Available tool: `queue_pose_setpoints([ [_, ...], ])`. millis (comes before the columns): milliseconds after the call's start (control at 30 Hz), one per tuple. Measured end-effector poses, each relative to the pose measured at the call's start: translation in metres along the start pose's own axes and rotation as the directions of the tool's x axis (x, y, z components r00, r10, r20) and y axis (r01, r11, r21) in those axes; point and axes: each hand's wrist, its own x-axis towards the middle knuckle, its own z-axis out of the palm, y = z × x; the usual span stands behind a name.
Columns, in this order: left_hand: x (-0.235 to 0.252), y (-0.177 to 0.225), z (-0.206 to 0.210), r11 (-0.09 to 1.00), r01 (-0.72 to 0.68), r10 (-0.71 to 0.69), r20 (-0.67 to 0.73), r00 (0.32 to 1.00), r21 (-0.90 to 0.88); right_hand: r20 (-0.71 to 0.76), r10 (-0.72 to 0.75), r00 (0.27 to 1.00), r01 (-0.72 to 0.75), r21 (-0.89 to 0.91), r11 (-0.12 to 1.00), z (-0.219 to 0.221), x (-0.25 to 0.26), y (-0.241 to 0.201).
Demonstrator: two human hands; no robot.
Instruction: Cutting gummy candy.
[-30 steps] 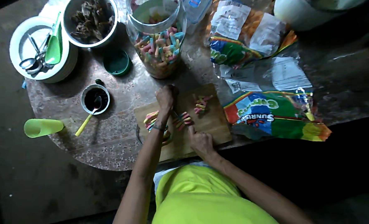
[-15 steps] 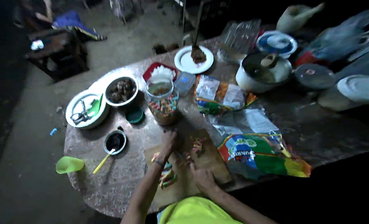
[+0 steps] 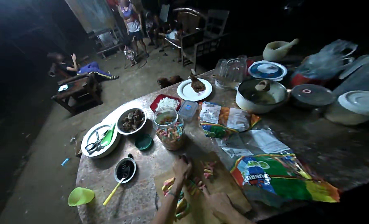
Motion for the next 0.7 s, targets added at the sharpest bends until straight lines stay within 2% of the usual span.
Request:
queue_pose_setpoints([
  [100,-0.002,0.005,-0.003,0.997,-0.047,0.046,0.023,0.999,0.06,-0.102,-0.004,0.995,0.006,0.022,1.0,0.012,0.0,0.003],
  [200,-0.001,0.006,-0.006,0.995,-0.067,0.063,0.05,0.997,0.08,-0.142,0.031,0.989,-0.026,0.039,0.999,0.018,0.002,-0.002],
  [333,-0.003,0.005,-0.006,0.995,-0.067,0.063,0.055,0.996,0.07,-0.154,0.062,0.986,-0.057,0.039,0.998,0.024,0.0,-0.006],
  [467,-0.001,0.004,-0.004,0.996,-0.065,0.061,0.056,0.997,0.067,-0.09,0.066,0.994,-0.063,0.032,0.997,0.016,-0.002,-0.007],
  [700,-0.002,0.005,-0.003,0.997,-0.067,0.065,0.044,0.997,0.049,-0.189,0.035,0.981,-0.026,0.045,0.999,0.03,0.007,0.0],
])
